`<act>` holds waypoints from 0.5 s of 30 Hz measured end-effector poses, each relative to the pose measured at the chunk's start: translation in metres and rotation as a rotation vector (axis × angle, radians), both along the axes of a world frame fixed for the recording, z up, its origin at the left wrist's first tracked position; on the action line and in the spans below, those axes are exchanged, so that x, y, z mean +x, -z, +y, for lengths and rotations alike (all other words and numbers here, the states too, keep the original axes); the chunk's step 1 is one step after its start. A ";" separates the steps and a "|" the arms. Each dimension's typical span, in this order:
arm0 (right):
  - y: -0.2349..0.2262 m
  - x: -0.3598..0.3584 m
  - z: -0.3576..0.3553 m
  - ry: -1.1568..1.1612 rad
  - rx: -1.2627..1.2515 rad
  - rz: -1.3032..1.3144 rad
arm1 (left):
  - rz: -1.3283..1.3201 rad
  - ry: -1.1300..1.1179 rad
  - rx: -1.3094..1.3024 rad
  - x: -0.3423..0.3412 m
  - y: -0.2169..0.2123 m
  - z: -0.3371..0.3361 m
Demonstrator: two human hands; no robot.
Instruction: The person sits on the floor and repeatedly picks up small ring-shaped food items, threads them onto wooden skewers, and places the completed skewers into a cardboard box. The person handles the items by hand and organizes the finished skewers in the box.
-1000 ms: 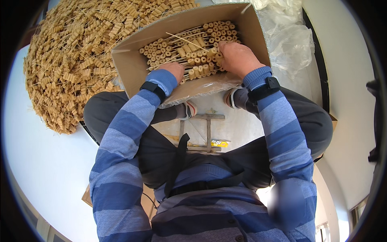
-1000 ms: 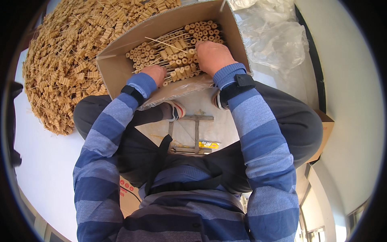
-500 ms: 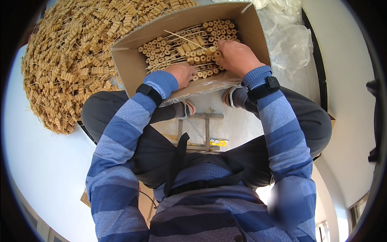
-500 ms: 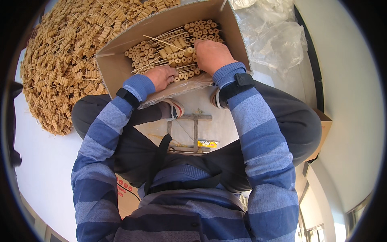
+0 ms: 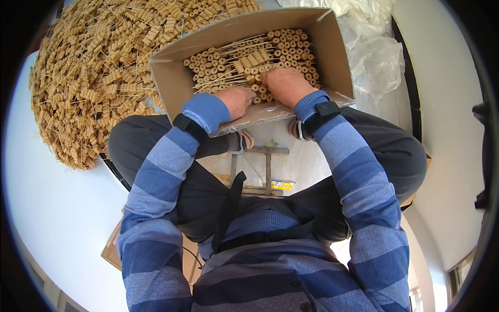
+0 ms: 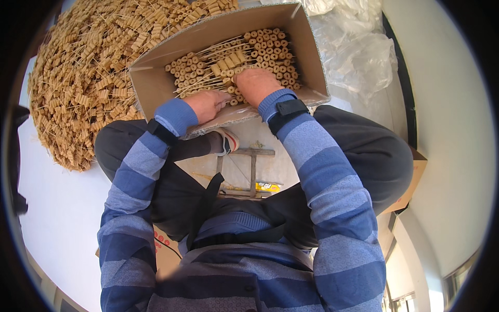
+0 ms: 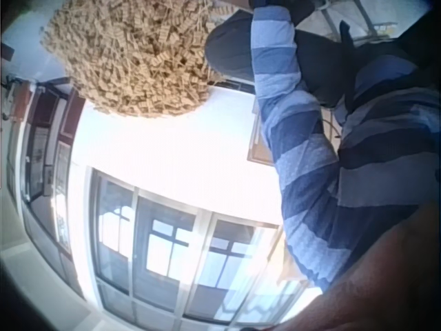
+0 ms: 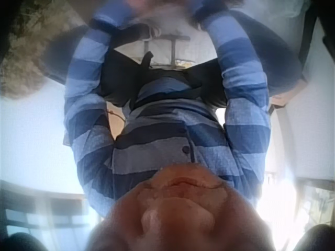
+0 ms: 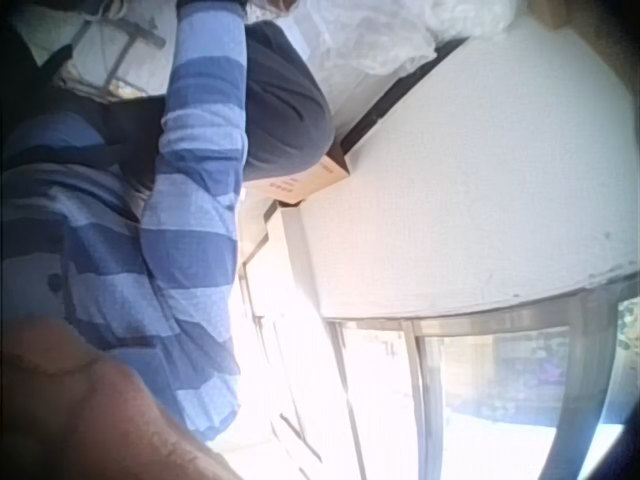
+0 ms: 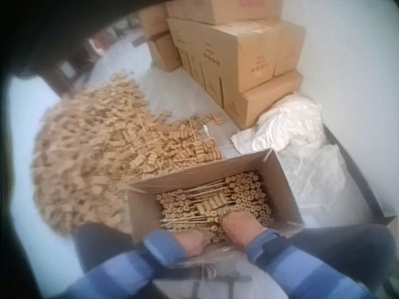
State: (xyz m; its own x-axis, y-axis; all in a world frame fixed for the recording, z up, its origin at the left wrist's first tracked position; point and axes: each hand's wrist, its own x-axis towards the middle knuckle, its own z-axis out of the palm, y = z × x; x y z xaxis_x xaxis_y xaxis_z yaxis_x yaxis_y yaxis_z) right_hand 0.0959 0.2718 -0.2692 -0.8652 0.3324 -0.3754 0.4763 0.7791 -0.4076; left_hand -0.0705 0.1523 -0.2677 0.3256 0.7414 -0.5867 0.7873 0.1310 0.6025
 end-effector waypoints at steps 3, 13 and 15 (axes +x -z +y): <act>-0.001 0.000 0.002 -0.022 -0.045 0.008 | -0.017 -0.200 0.074 -0.021 -0.018 0.012; -0.001 0.000 -0.002 -0.023 -0.105 0.047 | 0.140 -0.274 0.187 -0.012 0.006 0.026; 0.002 0.001 -0.002 0.008 -0.060 0.030 | 0.222 -0.309 0.213 -0.005 0.008 0.028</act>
State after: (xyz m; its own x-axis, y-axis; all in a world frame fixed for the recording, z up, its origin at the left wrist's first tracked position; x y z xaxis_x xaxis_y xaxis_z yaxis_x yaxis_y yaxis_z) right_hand 0.0974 0.2694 -0.2716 -0.8737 0.3171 -0.3688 0.4693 0.7492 -0.4674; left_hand -0.0759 0.1799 -0.2756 -0.0473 0.8966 -0.4404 0.8439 0.2718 0.4626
